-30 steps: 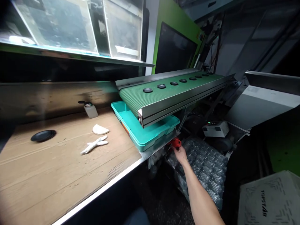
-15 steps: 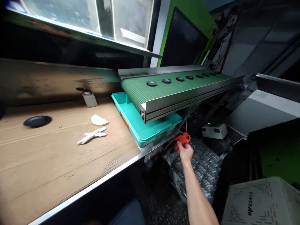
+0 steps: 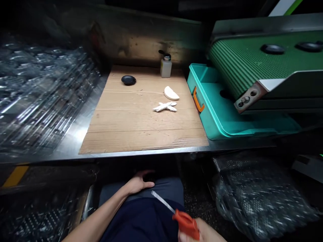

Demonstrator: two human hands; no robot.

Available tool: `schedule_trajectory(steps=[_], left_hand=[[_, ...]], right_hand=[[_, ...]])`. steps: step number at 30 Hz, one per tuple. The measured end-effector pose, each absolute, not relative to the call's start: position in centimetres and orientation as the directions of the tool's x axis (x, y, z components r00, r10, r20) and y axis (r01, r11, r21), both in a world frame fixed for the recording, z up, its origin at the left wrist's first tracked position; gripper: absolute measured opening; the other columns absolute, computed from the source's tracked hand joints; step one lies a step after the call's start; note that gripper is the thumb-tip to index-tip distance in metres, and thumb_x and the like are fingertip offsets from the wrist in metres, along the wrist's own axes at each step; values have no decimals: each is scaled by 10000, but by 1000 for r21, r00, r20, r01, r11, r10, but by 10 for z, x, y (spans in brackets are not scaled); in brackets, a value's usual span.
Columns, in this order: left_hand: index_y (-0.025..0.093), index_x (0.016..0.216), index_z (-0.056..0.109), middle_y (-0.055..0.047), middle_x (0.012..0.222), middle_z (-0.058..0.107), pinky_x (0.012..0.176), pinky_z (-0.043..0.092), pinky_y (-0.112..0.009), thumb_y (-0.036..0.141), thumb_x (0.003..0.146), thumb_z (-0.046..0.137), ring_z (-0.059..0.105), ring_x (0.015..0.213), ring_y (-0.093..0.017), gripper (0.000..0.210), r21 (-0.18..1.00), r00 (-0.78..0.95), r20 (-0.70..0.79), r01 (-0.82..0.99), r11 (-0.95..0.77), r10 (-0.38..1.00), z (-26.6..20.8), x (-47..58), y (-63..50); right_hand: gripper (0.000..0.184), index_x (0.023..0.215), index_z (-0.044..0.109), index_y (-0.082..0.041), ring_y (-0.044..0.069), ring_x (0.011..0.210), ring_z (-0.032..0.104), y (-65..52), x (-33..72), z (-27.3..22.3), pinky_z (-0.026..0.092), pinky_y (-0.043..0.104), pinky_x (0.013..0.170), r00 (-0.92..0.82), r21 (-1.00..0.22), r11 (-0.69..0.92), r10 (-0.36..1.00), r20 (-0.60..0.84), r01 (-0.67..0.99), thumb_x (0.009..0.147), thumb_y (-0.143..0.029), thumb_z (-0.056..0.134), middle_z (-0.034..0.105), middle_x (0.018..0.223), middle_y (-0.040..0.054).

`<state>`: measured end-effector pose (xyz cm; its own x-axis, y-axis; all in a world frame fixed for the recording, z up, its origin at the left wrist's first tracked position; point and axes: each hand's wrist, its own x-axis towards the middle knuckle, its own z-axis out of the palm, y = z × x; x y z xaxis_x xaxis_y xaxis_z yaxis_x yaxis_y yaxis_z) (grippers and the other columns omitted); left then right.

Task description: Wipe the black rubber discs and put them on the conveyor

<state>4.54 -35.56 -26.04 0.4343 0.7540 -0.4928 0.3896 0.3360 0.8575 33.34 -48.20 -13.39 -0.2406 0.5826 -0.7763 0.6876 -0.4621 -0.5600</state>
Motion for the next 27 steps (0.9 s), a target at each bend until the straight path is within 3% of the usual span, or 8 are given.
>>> schedule_trajectory(steps=[4, 9, 12, 27], left_hand=[[263, 1220, 633, -51, 1259, 623, 1018, 391, -348, 455, 639, 761, 545, 1167, -270, 625, 887, 409, -442, 331, 321, 798, -267, 37, -362], [258, 1230, 626, -64, 1272, 613, 1027, 385, -358, 473, 651, 750, 543, 1174, -272, 629, 907, 411, -393, 320, 274, 823, -278, 35, -367], [267, 1222, 629, -58, 1285, 603, 1053, 360, -362, 472, 647, 751, 531, 1191, -271, 623, 914, 446, -364, 342, 221, 818, -281, 35, -370], [254, 1215, 635, -66, 1271, 612, 1054, 365, -361, 469, 677, 724, 537, 1185, -277, 586, 905, 377, -378, 343, 252, 846, -288, 35, -372]], right_hand=[[510, 724, 619, -192, 174, 641, 557, -460, 327, -133, 360, 232, 554, -91, -396, -295, 693, -715, 870, 861, -637, 413, 617, 691, 25], [401, 730, 608, -199, 240, 745, 601, -448, 306, -130, 359, 289, 653, -67, -162, -63, 725, -685, 985, 875, -539, 451, 648, 772, 77], [346, 756, 616, -201, 255, 777, 612, -443, 293, -128, 359, 305, 681, -99, -137, 4, 714, -693, 991, 870, -498, 481, 660, 809, 87], [353, 759, 623, -197, 275, 793, 621, -443, 282, -131, 359, 335, 680, -58, -119, -30, 740, -670, 992, 883, -483, 456, 665, 818, 106]])
